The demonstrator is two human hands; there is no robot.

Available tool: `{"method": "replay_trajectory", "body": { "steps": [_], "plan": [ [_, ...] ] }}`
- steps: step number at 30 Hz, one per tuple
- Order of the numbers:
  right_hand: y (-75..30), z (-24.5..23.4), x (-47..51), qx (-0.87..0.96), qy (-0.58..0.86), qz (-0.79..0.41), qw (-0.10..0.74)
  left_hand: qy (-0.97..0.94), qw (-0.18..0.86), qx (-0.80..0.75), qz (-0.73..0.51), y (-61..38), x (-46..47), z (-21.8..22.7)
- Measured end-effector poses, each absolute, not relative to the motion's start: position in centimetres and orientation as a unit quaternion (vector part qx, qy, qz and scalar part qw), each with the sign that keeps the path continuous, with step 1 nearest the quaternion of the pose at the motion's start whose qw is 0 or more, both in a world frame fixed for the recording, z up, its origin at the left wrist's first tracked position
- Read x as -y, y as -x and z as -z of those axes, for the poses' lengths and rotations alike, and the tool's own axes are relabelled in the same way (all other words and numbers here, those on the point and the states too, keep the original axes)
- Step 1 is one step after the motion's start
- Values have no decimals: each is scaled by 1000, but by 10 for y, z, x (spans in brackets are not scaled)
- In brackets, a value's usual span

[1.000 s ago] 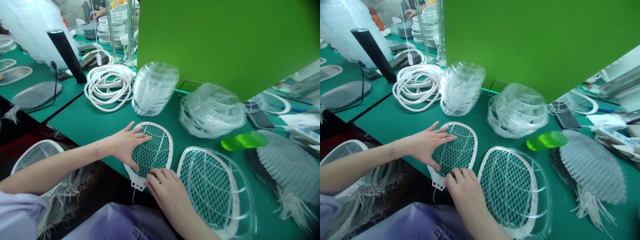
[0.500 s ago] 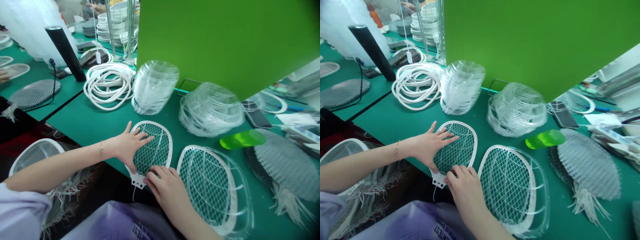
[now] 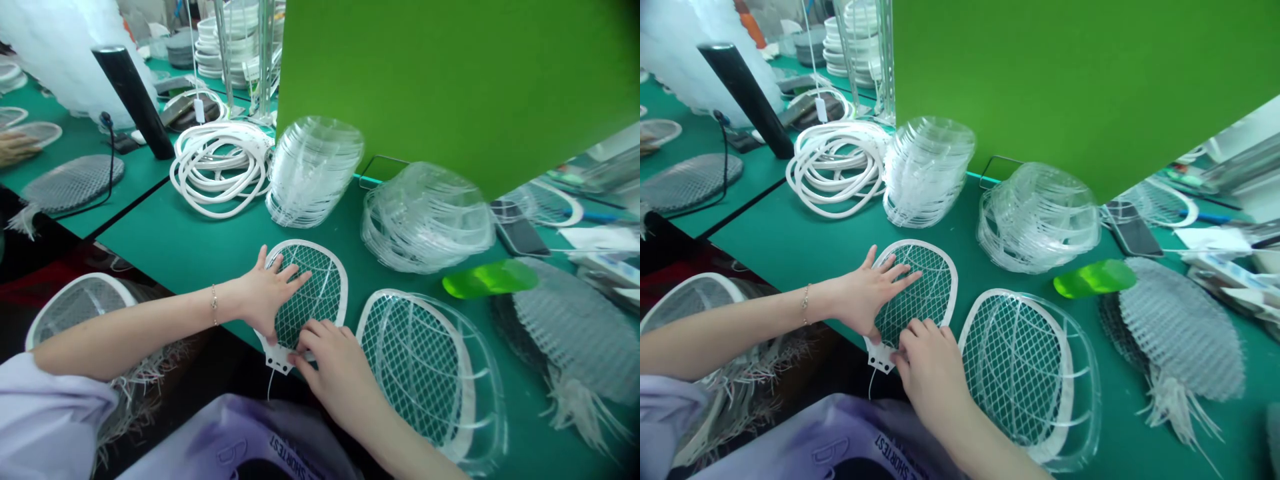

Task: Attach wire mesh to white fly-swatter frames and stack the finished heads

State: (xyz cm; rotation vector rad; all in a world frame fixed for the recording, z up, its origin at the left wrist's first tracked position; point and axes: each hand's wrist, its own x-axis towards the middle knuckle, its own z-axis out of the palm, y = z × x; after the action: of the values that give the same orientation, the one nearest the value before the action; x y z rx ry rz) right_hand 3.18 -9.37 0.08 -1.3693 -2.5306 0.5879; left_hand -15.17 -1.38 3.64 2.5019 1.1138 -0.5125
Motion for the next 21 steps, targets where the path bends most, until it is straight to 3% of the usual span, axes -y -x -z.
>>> {"method": "replay_trajectory", "body": {
  "steps": [7,11,14,17,21],
  "plan": [
    [-23,-10,76,805,518,-287,43,-875,201,-394,194,156,12,-34],
    [-76,-21,74,731,577,-307,197,-889,202,-384,145,171,14,-38],
    [-156,-20,71,640,681,-198,297,-897,177,-400,58,170,21,-51],
    [-224,-9,66,593,761,-107,241,-918,143,-369,-23,146,28,-60],
    [-258,7,55,543,793,-181,211,-954,138,-263,-42,91,28,-54]
  ]
}}
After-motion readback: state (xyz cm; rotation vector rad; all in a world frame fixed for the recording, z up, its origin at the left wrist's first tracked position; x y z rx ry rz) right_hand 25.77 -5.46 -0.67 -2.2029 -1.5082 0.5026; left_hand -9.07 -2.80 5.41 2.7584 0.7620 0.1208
